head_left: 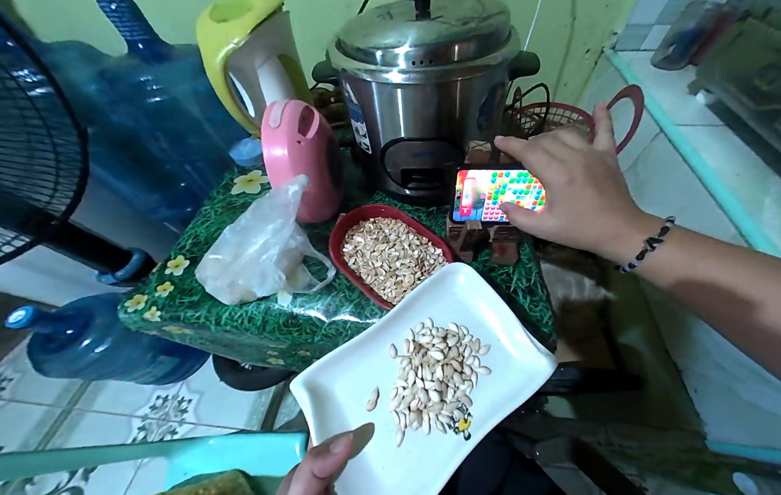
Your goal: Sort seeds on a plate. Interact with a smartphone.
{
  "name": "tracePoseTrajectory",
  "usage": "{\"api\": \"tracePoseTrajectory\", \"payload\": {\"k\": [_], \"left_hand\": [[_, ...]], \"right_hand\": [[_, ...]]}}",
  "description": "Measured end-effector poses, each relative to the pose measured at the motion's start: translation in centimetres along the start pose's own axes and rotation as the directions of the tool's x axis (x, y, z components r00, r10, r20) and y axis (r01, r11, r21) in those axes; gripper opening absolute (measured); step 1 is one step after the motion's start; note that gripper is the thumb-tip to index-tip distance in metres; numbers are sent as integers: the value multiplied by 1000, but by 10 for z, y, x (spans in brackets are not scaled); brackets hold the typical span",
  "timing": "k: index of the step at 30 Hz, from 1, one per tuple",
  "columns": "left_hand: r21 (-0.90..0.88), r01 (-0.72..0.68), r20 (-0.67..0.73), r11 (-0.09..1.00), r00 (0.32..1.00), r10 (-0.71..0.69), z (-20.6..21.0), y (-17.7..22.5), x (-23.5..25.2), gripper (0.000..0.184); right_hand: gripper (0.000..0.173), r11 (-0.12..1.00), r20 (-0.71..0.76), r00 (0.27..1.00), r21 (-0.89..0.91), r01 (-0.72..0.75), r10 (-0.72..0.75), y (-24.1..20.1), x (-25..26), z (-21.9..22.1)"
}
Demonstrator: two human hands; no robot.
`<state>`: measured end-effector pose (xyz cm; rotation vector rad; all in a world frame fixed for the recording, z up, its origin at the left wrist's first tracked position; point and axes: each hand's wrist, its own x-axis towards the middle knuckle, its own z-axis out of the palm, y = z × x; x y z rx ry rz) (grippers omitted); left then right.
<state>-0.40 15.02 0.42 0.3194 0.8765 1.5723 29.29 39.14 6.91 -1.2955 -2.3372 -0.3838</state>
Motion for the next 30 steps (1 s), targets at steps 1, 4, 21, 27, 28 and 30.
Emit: {"api": "tracePoseTrajectory", "payload": {"k": [1,4,21,27,28,30], "left_hand": [[-2,0,3,1000,1000,0,0,0,0,17],[-1,3,-2,1000,1000,-3,0,0,0,17],[12,4,-19,1000,1000,-3,1,1,0,17],[9,7,-17,1000,1000,-7,1,1,0,17],[6,11,-17,1000,1000,-11,1,1,0,17],[-3,18,-19,1000,1000,-18,0,1,0,16]], "right_hand": [[68,1000,-3,1000,0,-1,1,0,0,0],[68,1000,-7,1000,2,-7,7,-1,0,1],[74,1000,-14,1000,14,-8,8,-2,-1,2],[78,1000,19,1000,2,-22,22,-2,-1,1],[77,1000,18,1000,2,-21,21,-2,-1,1],[74,1000,12,1000,4,-24,24,-2,-2,1]]}}
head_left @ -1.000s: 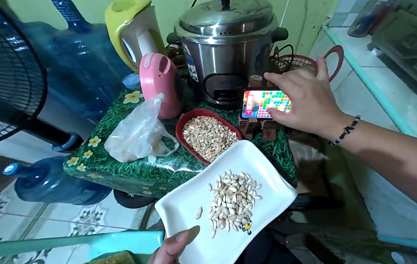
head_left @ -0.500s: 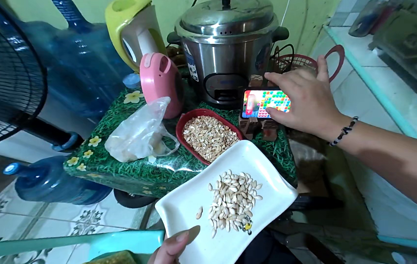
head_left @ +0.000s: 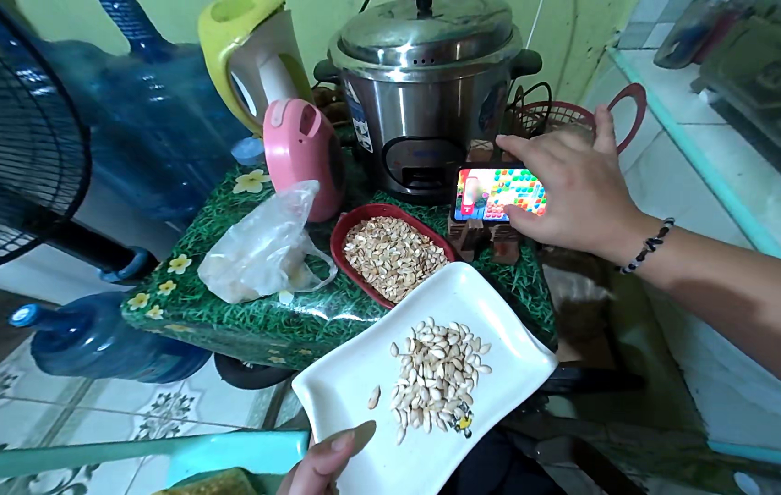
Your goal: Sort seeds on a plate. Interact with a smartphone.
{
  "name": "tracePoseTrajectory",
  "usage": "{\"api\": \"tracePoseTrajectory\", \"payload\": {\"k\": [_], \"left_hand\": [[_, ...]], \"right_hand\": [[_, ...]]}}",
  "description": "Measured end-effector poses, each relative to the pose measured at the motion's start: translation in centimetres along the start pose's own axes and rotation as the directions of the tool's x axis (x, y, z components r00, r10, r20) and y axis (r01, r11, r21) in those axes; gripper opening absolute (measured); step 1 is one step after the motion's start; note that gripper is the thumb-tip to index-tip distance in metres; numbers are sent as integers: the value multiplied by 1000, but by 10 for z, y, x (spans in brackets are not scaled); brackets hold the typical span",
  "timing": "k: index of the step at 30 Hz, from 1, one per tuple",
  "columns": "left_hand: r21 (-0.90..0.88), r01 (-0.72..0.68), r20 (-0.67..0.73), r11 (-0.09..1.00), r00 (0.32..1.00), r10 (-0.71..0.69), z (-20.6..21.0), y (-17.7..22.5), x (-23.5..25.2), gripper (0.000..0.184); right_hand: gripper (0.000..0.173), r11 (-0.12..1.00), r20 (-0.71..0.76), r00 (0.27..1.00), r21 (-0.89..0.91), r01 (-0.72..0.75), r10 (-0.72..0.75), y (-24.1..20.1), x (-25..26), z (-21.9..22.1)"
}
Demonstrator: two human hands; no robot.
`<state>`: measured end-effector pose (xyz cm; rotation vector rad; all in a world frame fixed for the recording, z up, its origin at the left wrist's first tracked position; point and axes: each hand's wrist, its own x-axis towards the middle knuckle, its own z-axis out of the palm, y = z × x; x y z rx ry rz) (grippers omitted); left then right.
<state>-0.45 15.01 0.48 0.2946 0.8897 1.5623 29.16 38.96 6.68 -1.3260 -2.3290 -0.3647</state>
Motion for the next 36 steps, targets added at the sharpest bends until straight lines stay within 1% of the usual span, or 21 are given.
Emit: {"api": "tracePoseTrajectory", "payload": {"k": [4,12,15,24,36], "left_hand": [[10,-1,2,1000,1000,1,-2,0,0,16],[1,-7,8,1000,1000,7,-1,0,1,17],[27,-12,-8,1000,1000,12,-2,0,1,18],[-1,-16,-10,1000,1000,16,0,0,0,18],[2,-23,6,1000,1000,23,-1,-1,1,18]], "right_hand": [[73,1000,-7,1000,3,-4,4,0,1,1],[82,1000,24,1000,4,-13,13,-2,0,0],[82,1000,28,1000,4,-12,12,-3,0,-1],[86,1000,37,999,-2,-16,16,-4,0,-1],[84,1000,31,999,-2,-11,12,-5,1,0]]}}
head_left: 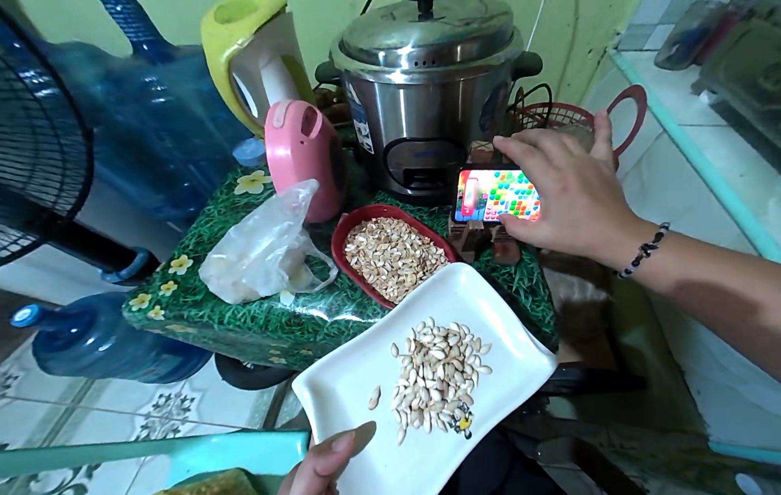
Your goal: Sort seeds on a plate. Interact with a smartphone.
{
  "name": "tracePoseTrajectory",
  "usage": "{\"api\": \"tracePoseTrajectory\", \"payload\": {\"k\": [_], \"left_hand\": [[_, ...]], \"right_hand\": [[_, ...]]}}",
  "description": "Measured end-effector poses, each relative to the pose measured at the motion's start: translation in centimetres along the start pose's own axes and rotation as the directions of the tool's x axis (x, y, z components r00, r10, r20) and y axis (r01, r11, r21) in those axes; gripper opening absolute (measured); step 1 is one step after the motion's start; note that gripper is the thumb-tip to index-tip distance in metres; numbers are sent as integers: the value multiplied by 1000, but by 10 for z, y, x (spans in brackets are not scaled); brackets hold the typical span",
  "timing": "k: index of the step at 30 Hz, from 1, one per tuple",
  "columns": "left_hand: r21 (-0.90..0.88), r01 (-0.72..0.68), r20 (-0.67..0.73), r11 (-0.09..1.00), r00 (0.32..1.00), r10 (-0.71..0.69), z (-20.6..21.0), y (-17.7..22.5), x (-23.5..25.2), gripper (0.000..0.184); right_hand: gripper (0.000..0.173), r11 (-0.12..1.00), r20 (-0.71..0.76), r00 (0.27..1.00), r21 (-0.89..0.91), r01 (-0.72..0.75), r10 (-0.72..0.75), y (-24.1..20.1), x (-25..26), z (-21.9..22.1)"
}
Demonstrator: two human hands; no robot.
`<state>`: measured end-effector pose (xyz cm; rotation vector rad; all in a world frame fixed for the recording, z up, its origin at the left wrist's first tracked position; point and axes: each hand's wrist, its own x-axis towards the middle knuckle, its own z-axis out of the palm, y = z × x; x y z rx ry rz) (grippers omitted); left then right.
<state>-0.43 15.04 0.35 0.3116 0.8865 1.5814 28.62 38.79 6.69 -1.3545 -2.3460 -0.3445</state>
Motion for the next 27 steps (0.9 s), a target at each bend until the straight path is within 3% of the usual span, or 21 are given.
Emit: {"api": "tracePoseTrajectory", "payload": {"k": [27], "left_hand": [[-1,-1,9,1000,1000,1,0,0,0,17]], "right_hand": [[79,1000,-30,1000,-13,0,-1,-1,1,4]]}}
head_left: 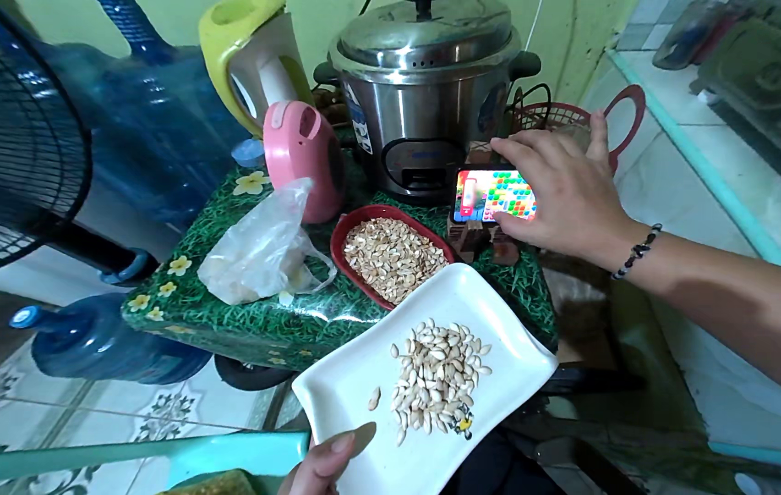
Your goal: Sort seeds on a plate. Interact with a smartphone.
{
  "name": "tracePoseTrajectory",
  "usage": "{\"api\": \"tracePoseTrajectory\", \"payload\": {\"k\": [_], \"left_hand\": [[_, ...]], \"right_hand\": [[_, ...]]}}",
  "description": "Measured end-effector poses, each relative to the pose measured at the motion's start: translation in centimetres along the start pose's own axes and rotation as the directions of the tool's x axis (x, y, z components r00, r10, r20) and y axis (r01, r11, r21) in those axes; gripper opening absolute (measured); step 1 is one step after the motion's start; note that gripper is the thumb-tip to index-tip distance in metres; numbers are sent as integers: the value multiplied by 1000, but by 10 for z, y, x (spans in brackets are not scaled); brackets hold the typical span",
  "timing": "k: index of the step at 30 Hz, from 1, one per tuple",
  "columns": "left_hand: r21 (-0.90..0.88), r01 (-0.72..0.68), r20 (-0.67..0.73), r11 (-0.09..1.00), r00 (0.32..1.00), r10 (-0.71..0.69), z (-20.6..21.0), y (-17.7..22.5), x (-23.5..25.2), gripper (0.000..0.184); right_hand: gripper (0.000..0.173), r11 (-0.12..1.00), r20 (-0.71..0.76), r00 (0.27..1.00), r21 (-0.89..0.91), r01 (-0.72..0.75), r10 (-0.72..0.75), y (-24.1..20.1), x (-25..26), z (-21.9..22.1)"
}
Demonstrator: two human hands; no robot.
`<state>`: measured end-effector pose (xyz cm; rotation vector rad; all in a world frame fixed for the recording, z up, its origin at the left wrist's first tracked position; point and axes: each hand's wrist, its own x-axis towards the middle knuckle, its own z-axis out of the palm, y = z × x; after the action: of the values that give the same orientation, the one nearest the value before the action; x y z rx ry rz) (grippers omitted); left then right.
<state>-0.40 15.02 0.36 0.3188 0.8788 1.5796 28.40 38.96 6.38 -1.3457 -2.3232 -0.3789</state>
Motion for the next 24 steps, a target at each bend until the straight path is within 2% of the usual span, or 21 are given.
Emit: {"api": "tracePoseTrajectory", "payload": {"k": [18,21,24], "left_hand": [[12,4,-14,1000,1000,-4,2,1,-1,18],[21,1,-14,1000,1000,-1,2,1,-1,18],[21,-2,-20,1000,1000,2,2,0,-1,18]], "right_hand": [[76,1000,-28,1000,-11,-4,3,-3,0,2],[72,1000,-20,1000,-14,-11,11,-4,0,1],[59,1000,-34,999,-16,-11,10,-3,1,1]]}}
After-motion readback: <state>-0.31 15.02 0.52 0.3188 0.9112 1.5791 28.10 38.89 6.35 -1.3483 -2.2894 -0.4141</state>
